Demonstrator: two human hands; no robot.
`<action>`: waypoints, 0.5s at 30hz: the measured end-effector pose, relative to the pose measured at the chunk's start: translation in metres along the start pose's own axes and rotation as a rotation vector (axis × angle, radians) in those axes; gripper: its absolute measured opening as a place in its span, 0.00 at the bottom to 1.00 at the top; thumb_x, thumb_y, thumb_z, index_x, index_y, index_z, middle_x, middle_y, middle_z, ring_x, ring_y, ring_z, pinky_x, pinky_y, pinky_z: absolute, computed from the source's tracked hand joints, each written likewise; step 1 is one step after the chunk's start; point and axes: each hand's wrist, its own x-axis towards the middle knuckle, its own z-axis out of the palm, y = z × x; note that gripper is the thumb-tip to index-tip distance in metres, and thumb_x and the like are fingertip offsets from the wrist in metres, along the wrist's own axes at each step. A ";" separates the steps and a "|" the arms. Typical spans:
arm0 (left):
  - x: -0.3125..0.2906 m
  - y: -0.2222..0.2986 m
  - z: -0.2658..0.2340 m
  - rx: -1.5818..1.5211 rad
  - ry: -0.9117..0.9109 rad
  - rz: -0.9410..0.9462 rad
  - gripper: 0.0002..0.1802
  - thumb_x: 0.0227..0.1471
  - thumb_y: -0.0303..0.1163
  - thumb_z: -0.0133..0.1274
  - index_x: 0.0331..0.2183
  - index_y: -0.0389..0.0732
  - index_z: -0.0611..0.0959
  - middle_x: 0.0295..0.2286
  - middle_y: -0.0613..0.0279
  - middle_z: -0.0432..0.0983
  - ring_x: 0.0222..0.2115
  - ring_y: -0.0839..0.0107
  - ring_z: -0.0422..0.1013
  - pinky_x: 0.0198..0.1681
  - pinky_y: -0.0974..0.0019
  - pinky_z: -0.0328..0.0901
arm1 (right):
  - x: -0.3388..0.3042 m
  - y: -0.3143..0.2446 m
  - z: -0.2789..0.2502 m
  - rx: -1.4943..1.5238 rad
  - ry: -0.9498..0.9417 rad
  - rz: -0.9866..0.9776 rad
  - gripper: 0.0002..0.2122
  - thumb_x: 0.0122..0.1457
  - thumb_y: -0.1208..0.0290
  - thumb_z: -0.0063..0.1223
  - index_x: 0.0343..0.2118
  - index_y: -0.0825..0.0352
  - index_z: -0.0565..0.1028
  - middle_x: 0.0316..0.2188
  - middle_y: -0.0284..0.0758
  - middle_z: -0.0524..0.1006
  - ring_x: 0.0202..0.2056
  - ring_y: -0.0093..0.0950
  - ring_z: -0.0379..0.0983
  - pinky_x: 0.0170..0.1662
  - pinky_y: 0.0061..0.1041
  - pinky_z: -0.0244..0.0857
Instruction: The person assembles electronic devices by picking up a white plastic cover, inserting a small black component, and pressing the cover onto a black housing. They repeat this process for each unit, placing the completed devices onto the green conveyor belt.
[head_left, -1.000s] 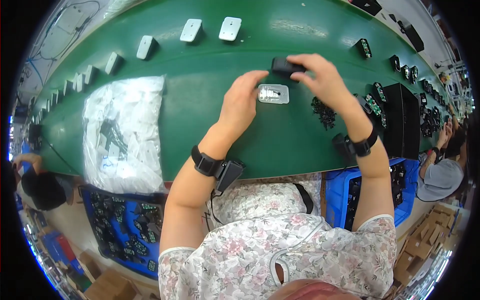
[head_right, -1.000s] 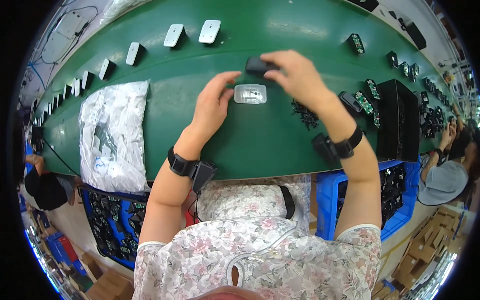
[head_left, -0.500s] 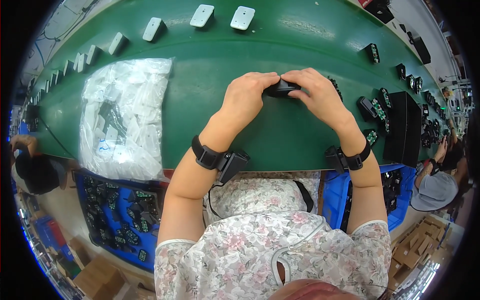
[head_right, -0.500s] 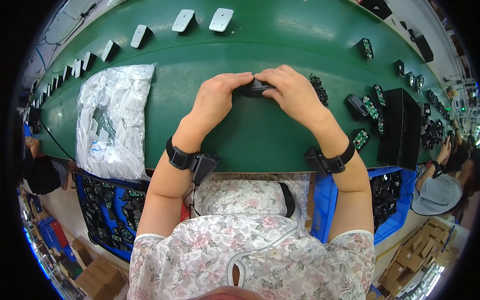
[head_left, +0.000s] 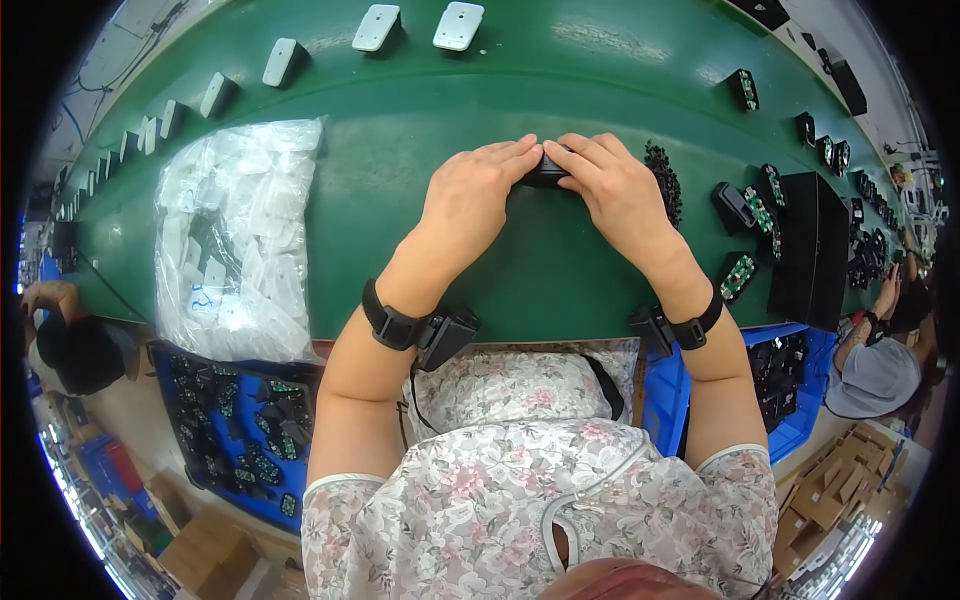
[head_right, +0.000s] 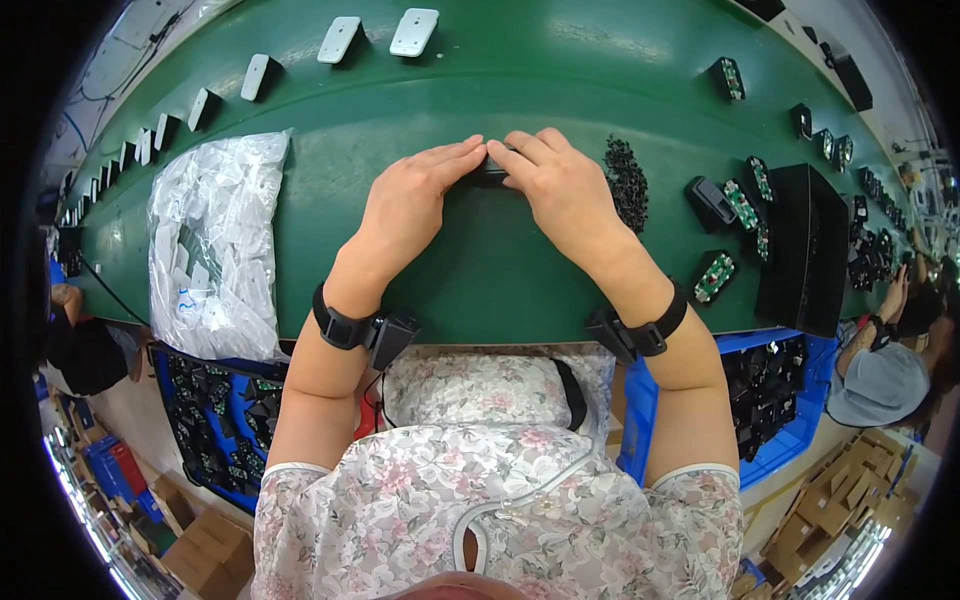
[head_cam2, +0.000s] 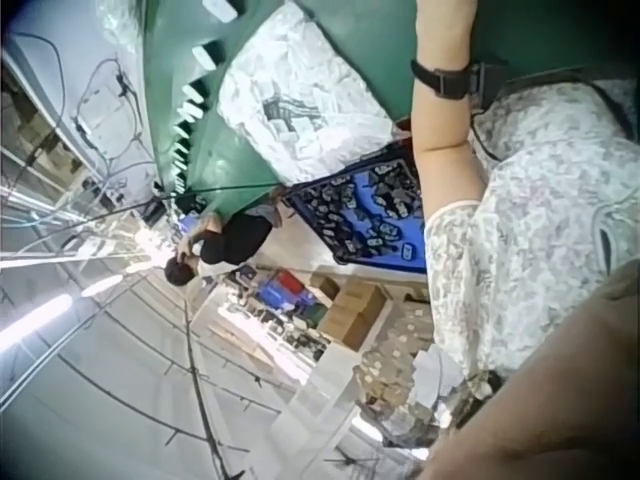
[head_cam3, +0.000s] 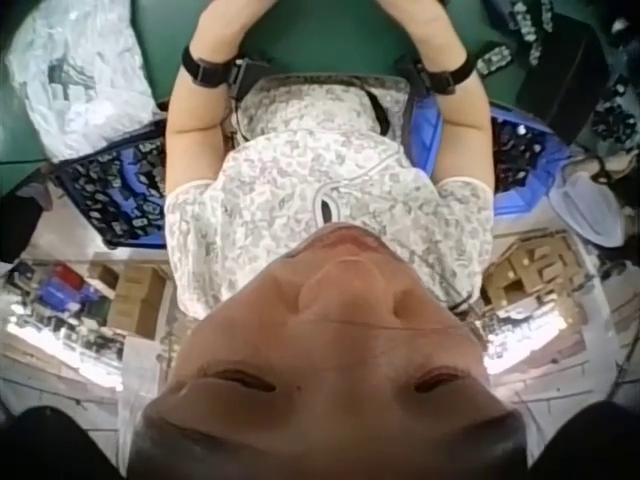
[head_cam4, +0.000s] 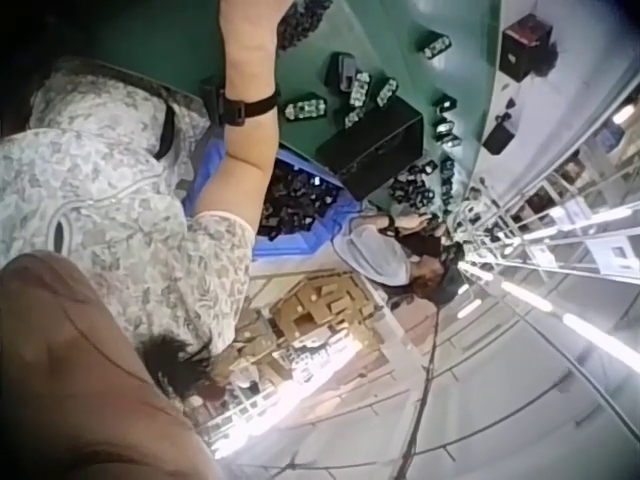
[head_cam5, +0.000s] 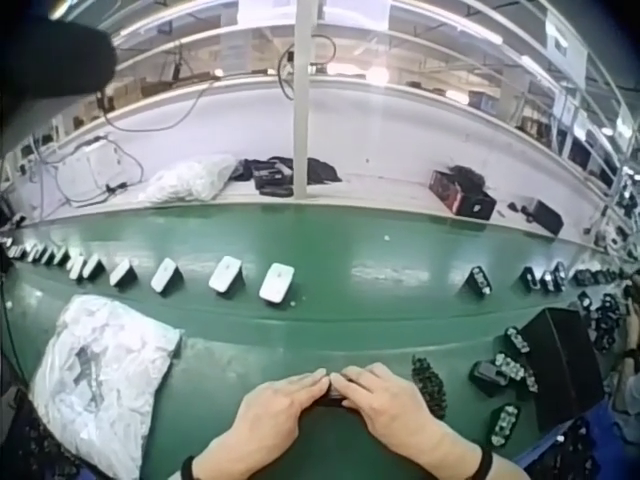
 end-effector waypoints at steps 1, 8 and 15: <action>0.000 0.002 0.000 0.050 0.005 0.019 0.21 0.43 0.20 0.47 0.43 0.38 0.78 0.46 0.57 0.73 0.44 0.63 0.71 0.43 0.62 0.67 | 0.000 0.002 -0.001 0.032 0.029 0.005 0.16 0.46 0.76 0.57 0.42 0.64 0.75 0.38 0.32 0.75 0.37 0.32 0.70 0.39 0.27 0.68; 0.018 0.017 0.018 0.357 0.007 -0.050 0.22 0.41 0.25 0.53 0.43 0.35 0.74 0.40 0.56 0.73 0.41 0.61 0.69 0.39 0.63 0.67 | 0.037 0.047 -0.009 0.538 -0.232 0.204 0.14 0.51 0.71 0.56 0.42 0.63 0.76 0.31 0.33 0.78 0.31 0.26 0.71 0.34 0.22 0.66; 0.054 -0.004 0.006 -0.250 -0.033 -0.281 0.17 0.47 0.30 0.55 0.40 0.33 0.77 0.29 0.53 0.76 0.28 0.67 0.73 0.31 0.67 0.67 | 0.024 0.044 -0.012 0.794 -0.030 0.362 0.15 0.58 0.65 0.52 0.48 0.63 0.73 0.32 0.30 0.75 0.28 0.18 0.68 0.32 0.17 0.65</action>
